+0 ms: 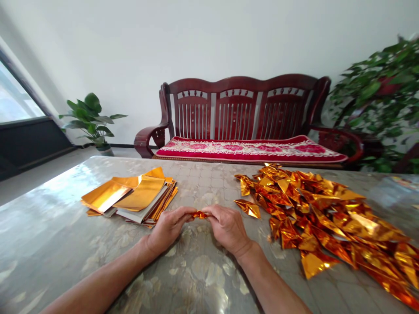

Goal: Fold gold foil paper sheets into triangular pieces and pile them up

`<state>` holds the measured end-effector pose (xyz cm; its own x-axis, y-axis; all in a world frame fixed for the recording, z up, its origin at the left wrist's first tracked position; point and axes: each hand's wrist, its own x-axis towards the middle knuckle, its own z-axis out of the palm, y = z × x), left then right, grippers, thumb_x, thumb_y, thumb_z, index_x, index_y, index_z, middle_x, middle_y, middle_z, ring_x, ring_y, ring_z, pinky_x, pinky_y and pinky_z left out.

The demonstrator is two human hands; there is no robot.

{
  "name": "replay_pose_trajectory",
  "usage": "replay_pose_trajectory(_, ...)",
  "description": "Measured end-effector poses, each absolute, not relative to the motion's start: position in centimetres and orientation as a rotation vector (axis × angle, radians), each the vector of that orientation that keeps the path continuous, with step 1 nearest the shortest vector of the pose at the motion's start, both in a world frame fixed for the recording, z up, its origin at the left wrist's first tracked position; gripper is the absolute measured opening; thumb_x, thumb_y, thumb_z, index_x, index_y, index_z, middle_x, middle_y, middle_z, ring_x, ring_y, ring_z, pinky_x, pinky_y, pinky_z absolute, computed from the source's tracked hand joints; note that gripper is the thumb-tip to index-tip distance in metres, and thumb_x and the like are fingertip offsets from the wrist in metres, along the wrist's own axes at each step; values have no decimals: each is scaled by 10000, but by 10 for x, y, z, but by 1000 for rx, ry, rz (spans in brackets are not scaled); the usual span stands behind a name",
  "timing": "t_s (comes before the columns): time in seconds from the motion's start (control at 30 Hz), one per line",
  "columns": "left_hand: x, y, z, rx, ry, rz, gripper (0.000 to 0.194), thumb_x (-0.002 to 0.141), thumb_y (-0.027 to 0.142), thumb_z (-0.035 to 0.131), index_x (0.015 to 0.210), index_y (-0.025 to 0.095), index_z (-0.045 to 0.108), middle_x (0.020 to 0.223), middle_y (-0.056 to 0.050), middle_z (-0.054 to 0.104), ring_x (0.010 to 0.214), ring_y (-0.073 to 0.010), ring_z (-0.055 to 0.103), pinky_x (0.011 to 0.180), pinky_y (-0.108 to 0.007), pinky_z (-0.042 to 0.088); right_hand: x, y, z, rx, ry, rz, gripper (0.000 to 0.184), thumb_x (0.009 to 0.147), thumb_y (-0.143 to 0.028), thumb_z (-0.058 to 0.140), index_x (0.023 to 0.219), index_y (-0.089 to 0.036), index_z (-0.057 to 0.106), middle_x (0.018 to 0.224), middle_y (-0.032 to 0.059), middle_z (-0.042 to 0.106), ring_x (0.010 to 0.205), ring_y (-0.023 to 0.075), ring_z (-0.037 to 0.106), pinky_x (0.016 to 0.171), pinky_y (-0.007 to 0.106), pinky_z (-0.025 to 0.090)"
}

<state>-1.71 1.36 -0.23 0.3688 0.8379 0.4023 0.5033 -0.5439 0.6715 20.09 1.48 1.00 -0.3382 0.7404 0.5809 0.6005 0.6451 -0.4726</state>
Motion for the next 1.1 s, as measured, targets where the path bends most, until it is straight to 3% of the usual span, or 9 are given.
replay_pose_trajectory(0.2,-14,18,-5,1998,1245,1053,275,930,247,549,1183,231,655,938,3,768,840,-136,722,768,-196,531,202,16,8,-1041,-2034,148,161,880,-147,579,978,-242,663,837,-8,735,750,150,683,706,251,497)
replay_pose_trajectory(0.6,-19,18,2,2212,1295,855,226,968,307,525,996,267,745,876,25,761,804,-129,693,742,-183,474,201,17,3,-1073,-2081,39,139,860,-113,583,926,-224,635,774,-12,709,708,154,667,666,253,468)
replay_pose_trajectory(0.73,-20,17,2,2296,1253,824,238,972,346,525,1000,261,746,856,9,746,796,-130,675,722,-184,455,200,18,1,-1103,-2103,2,215,874,-104,559,1021,-215,670,878,17,737,796,171,688,734,273,491)
replay_pose_trajectory(0.83,-21,17,2,2327,1189,833,236,973,343,525,1042,267,738,883,5,738,809,-126,664,732,-183,455,201,19,0,-1155,-2137,41,291,885,-95,540,1090,-234,695,951,27,739,854,169,692,765,269,504)
replay_pose_trajectory(1.1,-17,19,5,2226,1082,912,242,968,275,514,1054,254,739,962,0,758,885,-138,678,819,-217,494,200,20,-2,-1123,-2172,250,260,881,-105,555,987,-260,735,895,5,709,844,145,671,751,235,504)
